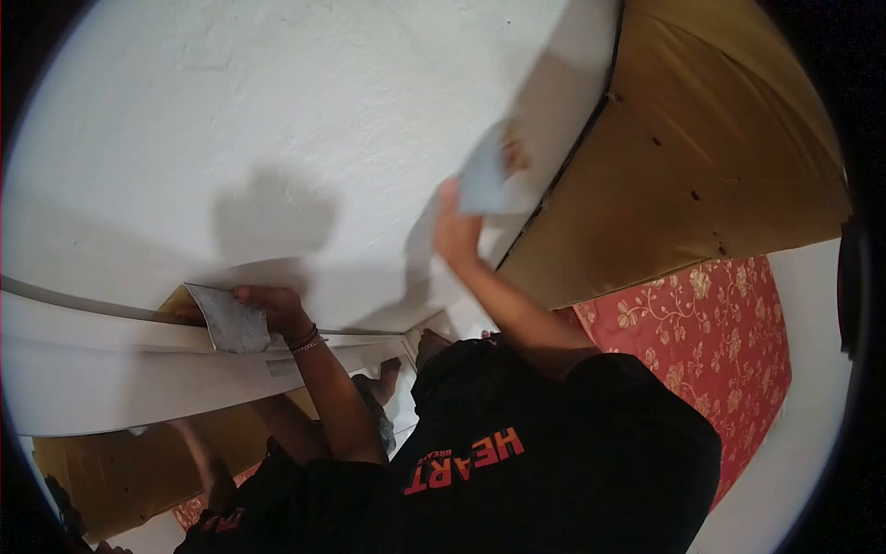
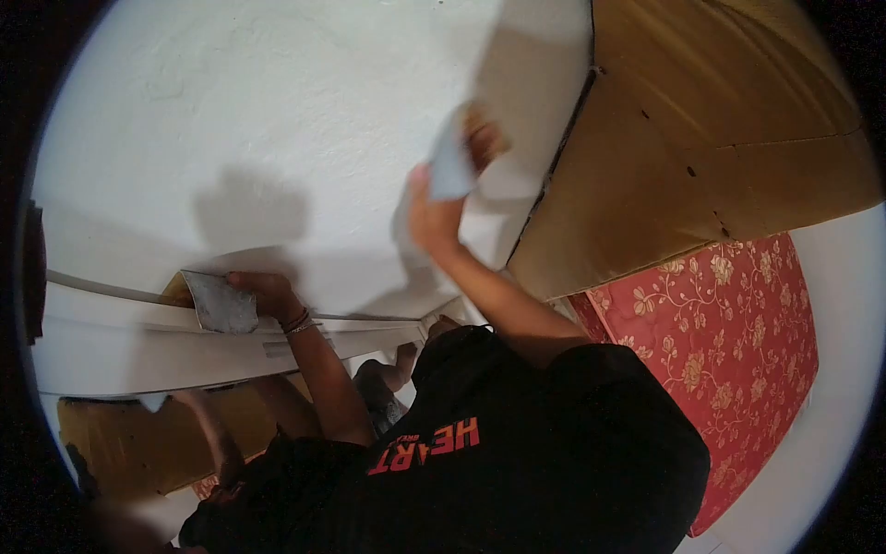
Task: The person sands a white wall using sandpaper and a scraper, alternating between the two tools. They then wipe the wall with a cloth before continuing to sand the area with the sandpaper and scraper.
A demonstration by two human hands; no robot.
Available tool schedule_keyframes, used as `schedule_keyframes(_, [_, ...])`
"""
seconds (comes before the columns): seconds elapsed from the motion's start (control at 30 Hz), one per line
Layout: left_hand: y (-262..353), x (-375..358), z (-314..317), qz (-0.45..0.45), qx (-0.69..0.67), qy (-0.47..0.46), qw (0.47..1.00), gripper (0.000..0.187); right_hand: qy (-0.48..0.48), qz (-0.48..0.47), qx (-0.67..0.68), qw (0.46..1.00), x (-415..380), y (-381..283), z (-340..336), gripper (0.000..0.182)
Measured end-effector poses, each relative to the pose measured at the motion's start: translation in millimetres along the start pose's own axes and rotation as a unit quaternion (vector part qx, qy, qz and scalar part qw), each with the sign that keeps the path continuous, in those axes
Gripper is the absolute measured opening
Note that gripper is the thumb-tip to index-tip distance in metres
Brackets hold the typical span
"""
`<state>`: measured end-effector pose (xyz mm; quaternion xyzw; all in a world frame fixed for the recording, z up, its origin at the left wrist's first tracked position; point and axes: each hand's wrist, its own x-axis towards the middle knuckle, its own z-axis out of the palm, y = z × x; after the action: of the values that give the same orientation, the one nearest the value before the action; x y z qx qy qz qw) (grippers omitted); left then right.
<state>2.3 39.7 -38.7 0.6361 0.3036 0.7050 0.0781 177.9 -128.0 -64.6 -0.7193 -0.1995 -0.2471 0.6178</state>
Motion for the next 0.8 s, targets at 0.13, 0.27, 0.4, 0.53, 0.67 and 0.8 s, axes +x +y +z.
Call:
schedule_keyframes(0.13, [2.6, -0.2, 1.5, 0.007, -0.003, 0.007, 1.0, 0.043, -0.194, -0.175, -0.089, 0.961, -51.4, 4.7, -22.6, 0.06])
schedule_keyframes(0.27, [-0.8, -1.8, 2.5, 0.01, 0.015, 0.016, 1.0, 0.042, -0.087, -0.126, -0.074, 0.985, 21.6, 2.7, -44.7, 0.052])
schedule_keyframes(0.4, [-3.6, -3.0, 5.4, 0.021, 0.063, 0.056, 0.996, 0.042, 0.14, 0.035, 0.229, 0.963, 51.5, -19.2, -28.9, 0.052])
schedule_keyframes(0.53, [-8.9, -4.3, -1.7, -0.005, 0.03, 0.015, 0.999, 0.042, -0.09, -0.079, -0.043, 0.992, -18.0, -4.2, -22.0, 0.058])
schedule_keyframes(0.67, [-12.8, -4.3, -4.6, -0.017, 0.022, -0.031, 0.999, 0.044, -0.167, -0.139, -0.117, 0.969, -15.3, 5.2, -39.7, 0.062])
schedule_keyframes(0.8, [14.5, 0.0, 13.7, -0.045, 0.008, 0.048, 0.998, 0.044, -0.003, 0.095, 0.126, 0.987, 47.7, 2.2, -43.0, 0.056])
